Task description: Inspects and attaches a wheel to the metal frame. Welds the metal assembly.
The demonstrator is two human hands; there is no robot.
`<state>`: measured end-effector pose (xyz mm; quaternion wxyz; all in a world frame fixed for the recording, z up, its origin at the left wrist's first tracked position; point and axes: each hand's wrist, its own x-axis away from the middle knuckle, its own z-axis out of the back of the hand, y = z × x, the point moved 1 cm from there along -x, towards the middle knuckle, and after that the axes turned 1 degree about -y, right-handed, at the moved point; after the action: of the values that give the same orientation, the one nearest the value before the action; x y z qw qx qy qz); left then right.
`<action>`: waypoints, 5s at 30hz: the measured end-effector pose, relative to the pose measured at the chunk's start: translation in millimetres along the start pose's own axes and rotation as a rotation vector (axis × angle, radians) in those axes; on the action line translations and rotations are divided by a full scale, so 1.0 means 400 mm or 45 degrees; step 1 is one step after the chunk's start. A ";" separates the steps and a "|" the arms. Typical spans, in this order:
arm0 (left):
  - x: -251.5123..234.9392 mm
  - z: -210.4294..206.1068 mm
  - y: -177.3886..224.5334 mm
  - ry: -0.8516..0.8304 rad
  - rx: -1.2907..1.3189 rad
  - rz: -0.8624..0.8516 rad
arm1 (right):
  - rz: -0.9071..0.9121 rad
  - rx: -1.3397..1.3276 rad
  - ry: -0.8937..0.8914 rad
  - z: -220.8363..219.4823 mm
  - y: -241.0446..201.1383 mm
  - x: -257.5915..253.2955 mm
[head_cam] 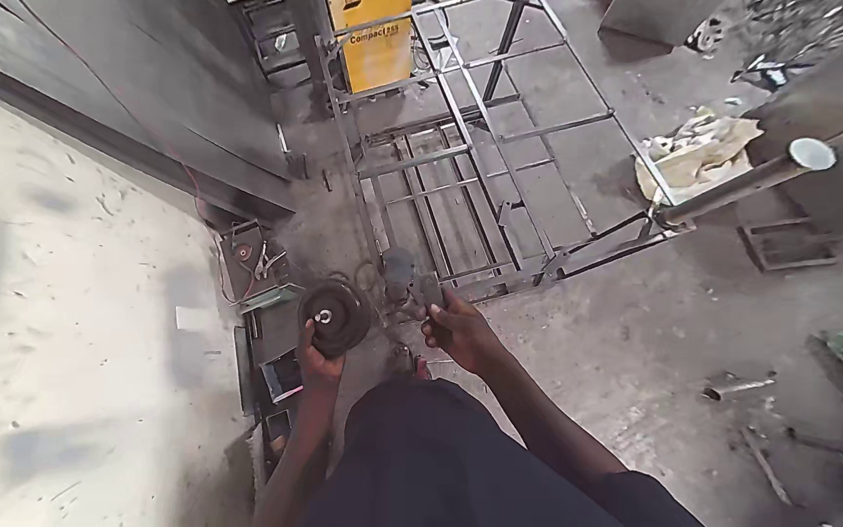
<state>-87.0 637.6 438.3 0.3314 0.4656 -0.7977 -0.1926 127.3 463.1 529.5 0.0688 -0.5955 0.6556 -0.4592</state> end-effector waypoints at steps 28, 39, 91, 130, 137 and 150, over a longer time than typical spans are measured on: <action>-0.211 -0.154 -0.047 0.016 0.011 0.035 | 0.269 0.127 0.458 -0.063 0.036 -0.186; -0.230 -0.157 -0.054 -0.041 0.017 0.001 | 0.114 0.391 0.173 -0.111 0.080 -0.208; -0.240 -0.156 -0.046 -0.009 0.005 0.022 | -0.142 0.472 0.297 -0.013 0.092 -0.239; -0.244 -0.138 -0.044 -0.015 -0.060 -0.016 | 0.414 0.322 0.515 -0.004 0.034 -0.163; -0.233 -0.173 -0.033 0.029 -0.056 -0.038 | 0.077 0.525 0.061 -0.104 0.072 -0.198; -0.224 -0.143 -0.018 0.014 -0.015 -0.021 | 0.584 0.120 0.655 -0.038 0.004 -0.198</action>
<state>-10.9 712.0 443.1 0.3370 0.4711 -0.7909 -0.1975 138.8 537.5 501.0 0.0300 -0.2934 0.7464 -0.5965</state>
